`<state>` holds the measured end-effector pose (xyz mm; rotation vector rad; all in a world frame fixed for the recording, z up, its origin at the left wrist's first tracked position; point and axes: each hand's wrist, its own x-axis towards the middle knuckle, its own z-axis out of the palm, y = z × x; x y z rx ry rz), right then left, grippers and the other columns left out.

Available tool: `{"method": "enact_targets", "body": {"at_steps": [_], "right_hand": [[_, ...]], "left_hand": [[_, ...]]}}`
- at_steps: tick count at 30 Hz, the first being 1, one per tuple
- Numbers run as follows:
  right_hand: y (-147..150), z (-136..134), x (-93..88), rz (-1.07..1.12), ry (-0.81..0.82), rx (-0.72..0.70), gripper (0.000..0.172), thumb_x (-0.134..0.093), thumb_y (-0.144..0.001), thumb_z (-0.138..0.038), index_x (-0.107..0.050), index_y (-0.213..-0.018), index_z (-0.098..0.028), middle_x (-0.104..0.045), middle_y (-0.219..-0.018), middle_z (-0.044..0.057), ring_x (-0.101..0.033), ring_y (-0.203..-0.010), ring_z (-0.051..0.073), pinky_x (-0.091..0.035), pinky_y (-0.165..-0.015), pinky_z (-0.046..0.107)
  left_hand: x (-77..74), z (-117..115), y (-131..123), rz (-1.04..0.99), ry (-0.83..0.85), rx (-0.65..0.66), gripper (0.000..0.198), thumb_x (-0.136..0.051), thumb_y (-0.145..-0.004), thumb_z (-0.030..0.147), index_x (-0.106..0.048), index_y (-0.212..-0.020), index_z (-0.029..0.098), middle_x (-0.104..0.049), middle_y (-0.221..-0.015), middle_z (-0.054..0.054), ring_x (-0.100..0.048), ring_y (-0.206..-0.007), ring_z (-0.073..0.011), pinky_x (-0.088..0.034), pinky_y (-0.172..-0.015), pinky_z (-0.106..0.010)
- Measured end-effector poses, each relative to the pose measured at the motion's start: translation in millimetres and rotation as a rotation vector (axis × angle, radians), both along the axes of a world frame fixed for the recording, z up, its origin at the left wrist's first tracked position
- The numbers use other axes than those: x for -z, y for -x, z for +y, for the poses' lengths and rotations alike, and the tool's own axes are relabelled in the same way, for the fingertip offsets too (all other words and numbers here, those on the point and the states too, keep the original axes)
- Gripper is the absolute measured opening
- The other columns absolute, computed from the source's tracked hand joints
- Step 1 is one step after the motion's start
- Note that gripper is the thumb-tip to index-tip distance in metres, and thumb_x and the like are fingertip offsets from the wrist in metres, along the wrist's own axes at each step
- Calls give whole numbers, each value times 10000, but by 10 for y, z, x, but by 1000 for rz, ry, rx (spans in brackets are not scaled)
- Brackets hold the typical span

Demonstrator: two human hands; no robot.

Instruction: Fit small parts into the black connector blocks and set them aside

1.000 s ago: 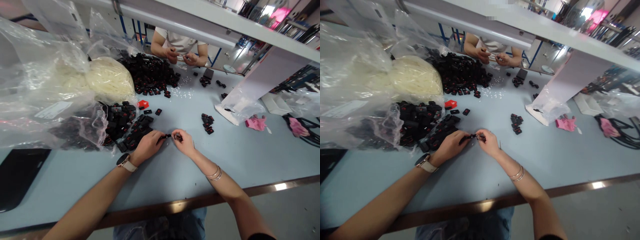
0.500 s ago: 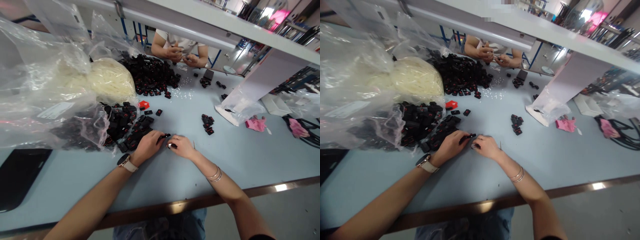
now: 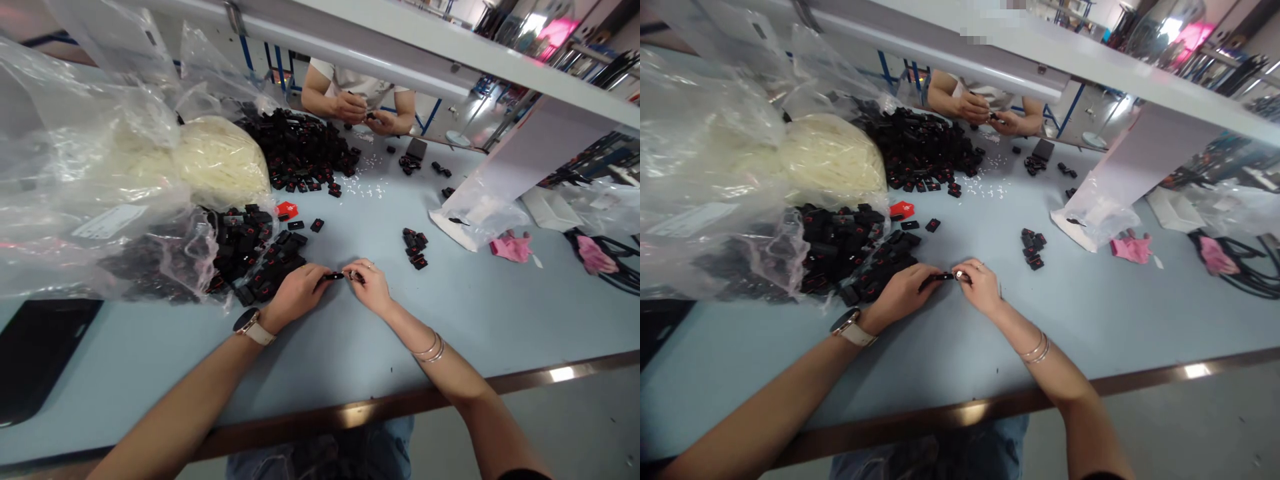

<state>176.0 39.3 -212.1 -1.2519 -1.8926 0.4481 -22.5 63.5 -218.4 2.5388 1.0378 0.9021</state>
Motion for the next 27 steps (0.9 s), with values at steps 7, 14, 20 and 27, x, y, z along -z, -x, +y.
{"method": "enact_targets", "body": {"at_steps": [7, 14, 20, 27], "right_hand": [[6, -13, 25, -139, -38, -44, 277, -476, -803, -63, -683, -924, -202, -663, -904, 50, -619, -805, 145, -500, -748, 251], [4, -13, 53, -244, -54, -48, 266, -498, -812, -78, -681, -947, -215, -662, -931, 49, -616, -821, 152, -501, -749, 259], [-11, -22, 46, -265, -43, -88, 281, -500, -808, -75, -677, -975, -215, -659, -935, 49, -614, -817, 149, -504, -745, 258], [-21, -58, -2, -436, -87, -112, 257, -546, -829, -169, -682, -1042, -215, -651, -938, 54, -609, -774, 146, -492, -696, 250]], "left_hand": [[5, -8, 6, -25, -33, 22, 158, -477, -915, 230, -596, -971, 143, -670, -854, -82, -633, -761, -193, -517, -683, -310], [-35, -12, -2, -32, -38, 50, 151, -473, -918, 231, -595, -953, 150, -668, -837, -73, -633, -768, -186, -516, -691, -304], [-32, -15, -1, -36, -7, 52, 132, -487, -904, 215, -595, -950, 155, -665, -829, -65, -632, -759, -181, -514, -688, -299], [-24, -8, 7, -54, 68, 33, 121, -487, -889, 197, -594, -939, 168, -663, -835, -56, -637, -771, -174, -514, -700, -284]]}}
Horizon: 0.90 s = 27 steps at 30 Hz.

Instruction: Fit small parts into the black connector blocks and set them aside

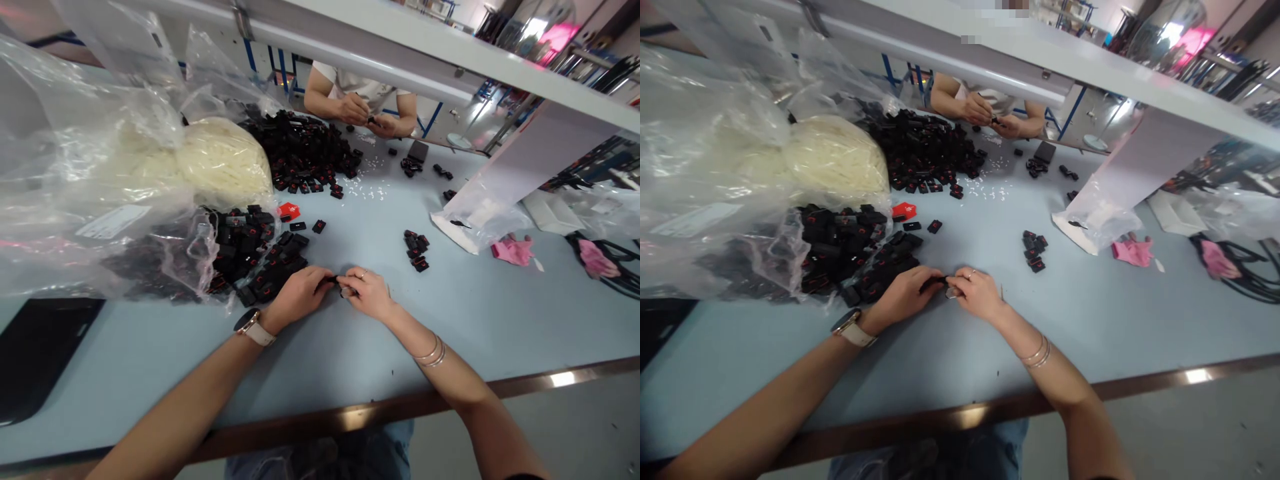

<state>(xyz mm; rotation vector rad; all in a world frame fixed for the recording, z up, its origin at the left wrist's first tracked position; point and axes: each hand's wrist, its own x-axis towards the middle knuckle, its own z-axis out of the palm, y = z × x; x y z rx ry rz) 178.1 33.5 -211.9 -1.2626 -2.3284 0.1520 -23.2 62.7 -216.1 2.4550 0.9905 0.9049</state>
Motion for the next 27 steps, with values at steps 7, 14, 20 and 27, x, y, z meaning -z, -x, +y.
{"method": "enact_targets", "body": {"at_steps": [7, 14, 20, 27], "right_hand": [[46, -18, -35, -83, 62, 42, 239, -512, -879, -229, -661, -1066, -227, -631, -920, 53, -595, -730, 144, -472, -645, 253], [14, -40, -50, 526, -80, 112, 356, -334, -953, -364, -640, -1022, -194, -604, -964, 102, -590, -863, 182, -507, -756, 330], [-8, -11, 16, 704, 52, 274, 561, -186, -960, -502, -630, -824, -188, -557, -651, 38, -545, -616, 161, -484, -607, 316], [27, -47, -13, 683, 17, 182, 361, -378, -937, -423, -545, -706, -202, -547, -621, 19, -530, -605, 150, -454, -589, 291]], "left_hand": [[6, 7, 0, 18, -16, 10, 123, -482, -888, 200, -594, -922, 161, -664, -823, -60, -632, -765, -180, -512, -703, -293], [1, 0, 0, 37, -24, 1, 143, -484, -896, 246, -598, -916, 161, -656, -814, -66, -633, -759, -188, -518, -697, -299], [-13, 0, -1, 50, -31, 5, 153, -475, -906, 250, -597, -924, 159, -644, -808, -63, -621, -738, -184, -513, -670, -295], [-55, -5, -10, 44, -19, 10, 124, -492, -895, 237, -594, -905, 168, -644, -798, -55, -618, -731, -178, -507, -673, -290]]}}
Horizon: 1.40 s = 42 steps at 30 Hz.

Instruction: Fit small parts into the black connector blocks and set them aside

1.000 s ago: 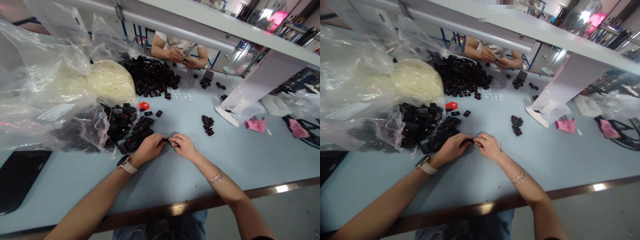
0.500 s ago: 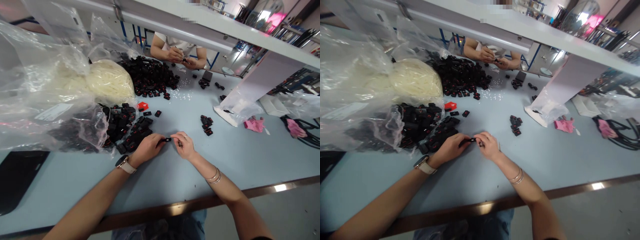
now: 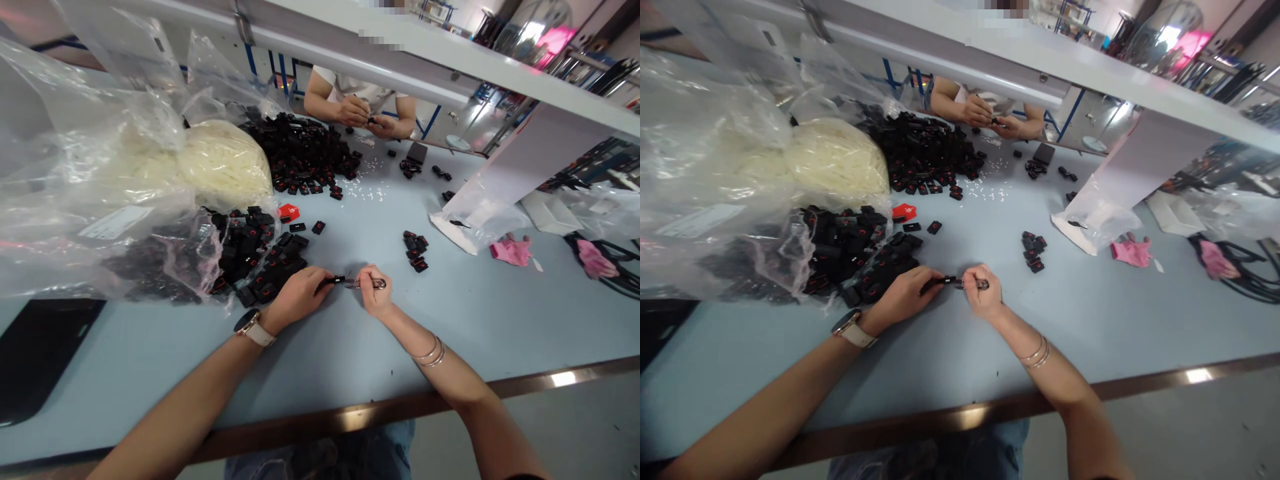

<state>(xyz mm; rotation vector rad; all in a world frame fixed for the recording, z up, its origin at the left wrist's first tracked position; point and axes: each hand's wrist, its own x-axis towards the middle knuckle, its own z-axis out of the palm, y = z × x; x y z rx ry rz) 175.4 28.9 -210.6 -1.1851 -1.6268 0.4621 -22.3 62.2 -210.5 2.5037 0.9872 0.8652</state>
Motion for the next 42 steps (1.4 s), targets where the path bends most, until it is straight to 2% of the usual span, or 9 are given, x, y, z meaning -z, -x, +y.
{"method": "enact_targets", "body": {"at_steps": [4, 10, 23, 31, 42], "right_hand": [[13, 7, -14, -38, -53, -23, 310, -429, -927, -386, -544, -704, -204, -555, -614, 17, -527, -609, 152, -450, -589, 292], [32, 14, -9, -63, -5, -54, 323, -431, -914, -434, -559, -718, -212, -570, -613, 20, -539, -631, 160, -466, -611, 304], [49, 22, -45, -86, -54, -84, 315, -424, -929, -401, -571, -725, -212, -578, -617, 20, -532, -627, 160, -455, -626, 307], [106, -10, -165, -222, 77, -38, 303, -421, -930, -379, -577, -729, -213, -589, -628, 22, -550, -652, 163, -460, -672, 293], [187, 5, -213, -300, 77, 22, 331, -389, -945, -386, -544, -705, -219, -551, -568, -8, -513, -575, 137, -424, -628, 259]], "left_hand": [[16, 4, 3, -2, -7, 3, 117, -497, -893, 228, -592, -907, 162, -647, -800, -58, -617, -731, -178, -503, -670, -290], [24, 10, 3, 2, -18, 2, 101, -515, -884, 217, -593, -915, 161, -649, -803, -60, -614, -723, -179, -497, -660, -291], [11, 0, 6, 7, -10, 5, 89, -520, -874, 205, -587, -915, 163, -649, -813, -60, -611, -729, -178, -499, -666, -294], [13, 6, 14, 2, 2, 16, 78, -512, -878, 202, -580, -907, 177, -648, -822, -56, -621, -762, -181, -508, -697, -301], [13, 1, 2, 6, -8, 37, 80, -497, -881, 186, -571, -897, 161, -647, -817, -74, -611, -759, -199, -505, -689, -325]]}}
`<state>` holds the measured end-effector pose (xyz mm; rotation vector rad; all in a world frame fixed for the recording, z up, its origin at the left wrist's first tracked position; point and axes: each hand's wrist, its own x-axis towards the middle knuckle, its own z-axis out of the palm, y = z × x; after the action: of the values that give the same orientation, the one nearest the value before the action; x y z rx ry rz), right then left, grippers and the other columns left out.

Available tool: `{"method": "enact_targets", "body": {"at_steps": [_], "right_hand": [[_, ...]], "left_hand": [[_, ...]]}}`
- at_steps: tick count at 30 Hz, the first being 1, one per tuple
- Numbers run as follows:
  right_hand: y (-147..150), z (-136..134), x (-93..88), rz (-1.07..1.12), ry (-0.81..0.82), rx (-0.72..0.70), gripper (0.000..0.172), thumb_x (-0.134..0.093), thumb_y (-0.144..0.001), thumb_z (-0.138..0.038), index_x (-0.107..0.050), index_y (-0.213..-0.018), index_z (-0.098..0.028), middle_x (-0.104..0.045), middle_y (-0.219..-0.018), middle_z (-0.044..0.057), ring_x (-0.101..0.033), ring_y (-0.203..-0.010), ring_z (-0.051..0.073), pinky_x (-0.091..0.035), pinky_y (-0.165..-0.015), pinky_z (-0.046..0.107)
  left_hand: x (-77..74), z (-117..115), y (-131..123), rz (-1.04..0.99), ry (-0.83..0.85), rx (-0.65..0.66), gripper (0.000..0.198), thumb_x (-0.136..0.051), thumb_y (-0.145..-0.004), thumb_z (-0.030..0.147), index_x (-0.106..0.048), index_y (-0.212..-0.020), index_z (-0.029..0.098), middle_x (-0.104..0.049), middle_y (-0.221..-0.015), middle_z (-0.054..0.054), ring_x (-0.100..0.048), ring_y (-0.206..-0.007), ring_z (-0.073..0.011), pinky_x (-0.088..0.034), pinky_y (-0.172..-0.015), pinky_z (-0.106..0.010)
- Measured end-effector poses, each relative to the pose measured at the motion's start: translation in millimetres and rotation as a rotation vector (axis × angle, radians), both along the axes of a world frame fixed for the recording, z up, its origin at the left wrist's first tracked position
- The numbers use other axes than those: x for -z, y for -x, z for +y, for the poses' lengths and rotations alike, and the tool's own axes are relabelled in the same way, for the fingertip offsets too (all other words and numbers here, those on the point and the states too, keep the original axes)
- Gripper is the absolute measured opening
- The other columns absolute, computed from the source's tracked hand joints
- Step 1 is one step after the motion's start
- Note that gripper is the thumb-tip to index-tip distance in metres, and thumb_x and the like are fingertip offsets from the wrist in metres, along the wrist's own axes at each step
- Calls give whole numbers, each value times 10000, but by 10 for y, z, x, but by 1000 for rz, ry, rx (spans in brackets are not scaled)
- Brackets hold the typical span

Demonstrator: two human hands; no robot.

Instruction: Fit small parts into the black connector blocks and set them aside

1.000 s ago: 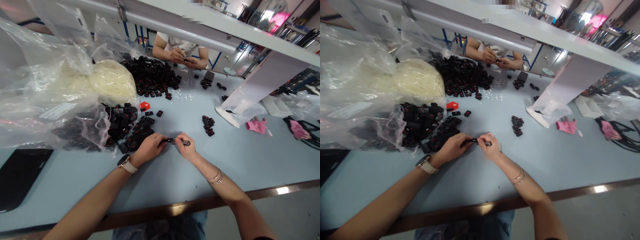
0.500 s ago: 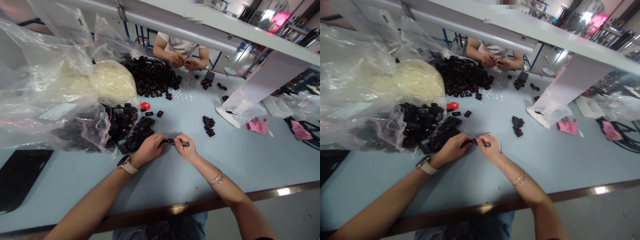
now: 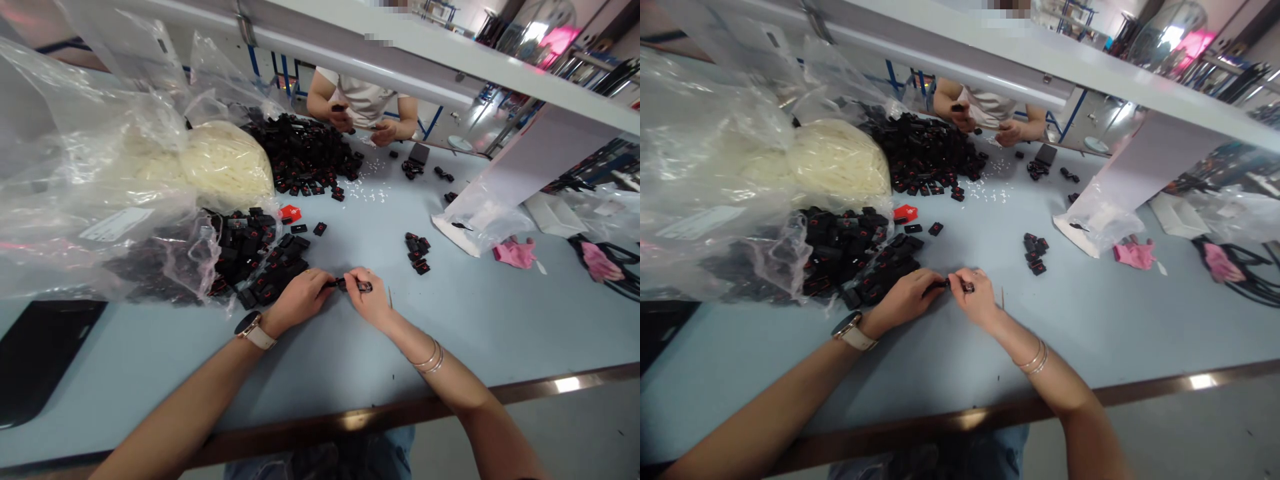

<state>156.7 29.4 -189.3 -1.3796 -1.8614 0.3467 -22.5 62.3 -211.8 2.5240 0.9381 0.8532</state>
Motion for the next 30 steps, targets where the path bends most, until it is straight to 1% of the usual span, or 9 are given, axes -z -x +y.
{"method": "enact_targets", "body": {"at_steps": [3, 7, 12, 21, 26, 30], "right_hand": [[-8, -11, 21, 8, 5, -3, 320, -385, -939, -385, -540, -714, -218, -538, -561, -13, -508, -565, 135, -421, -615, 260], [-68, -28, 96, 109, -37, -16, 322, -382, -932, -381, -536, -705, -213, -572, -612, 14, -538, -603, 152, -433, -604, 278], [-120, -23, 182, 224, -41, 49, 327, -369, -933, -384, -541, -720, -206, -578, -625, 32, -545, -606, 165, -439, -575, 294], [-90, -29, 111, 216, -7, 20, 316, -404, -922, -387, -556, -714, -205, -577, -626, 22, -531, -595, 146, -426, -560, 274], [-91, -25, 111, 220, -20, 4, 301, -415, -917, -374, -556, -712, -204, -580, -633, 22, -530, -591, 146, -425, -567, 278], [-92, -22, 115, 212, -27, 4, 321, -406, -916, -389, -555, -699, -206, -583, -630, 22, -528, -594, 144, -427, -572, 277]], "left_hand": [[8, -2, 1, 10, -11, -7, 81, -497, -881, 189, -571, -901, 161, -650, -824, -75, -613, -760, -199, -506, -691, -324], [6, 0, 1, 3, -18, -19, 90, -495, -888, 204, -573, -905, 163, -649, -818, -69, -619, -759, -195, -511, -696, -315], [-3, 4, -2, -5, -6, -22, 112, -493, -893, 226, -577, -907, 153, -643, -816, -73, -616, -744, -196, -510, -682, -309], [12, 2, 6, 9, 18, -24, 154, -465, -903, 243, -582, -911, 144, -639, -823, -80, -612, -757, -205, -508, -697, -322], [20, 2, 0, 9, 24, -30, 156, -463, -903, 244, -582, -909, 144, -639, -822, -80, -614, -762, -205, -509, -697, -324], [24, 5, 1, 17, 27, -30, 139, -474, -897, 239, -578, -913, 149, -641, -831, -77, -615, -771, -200, -509, -703, -316]]}}
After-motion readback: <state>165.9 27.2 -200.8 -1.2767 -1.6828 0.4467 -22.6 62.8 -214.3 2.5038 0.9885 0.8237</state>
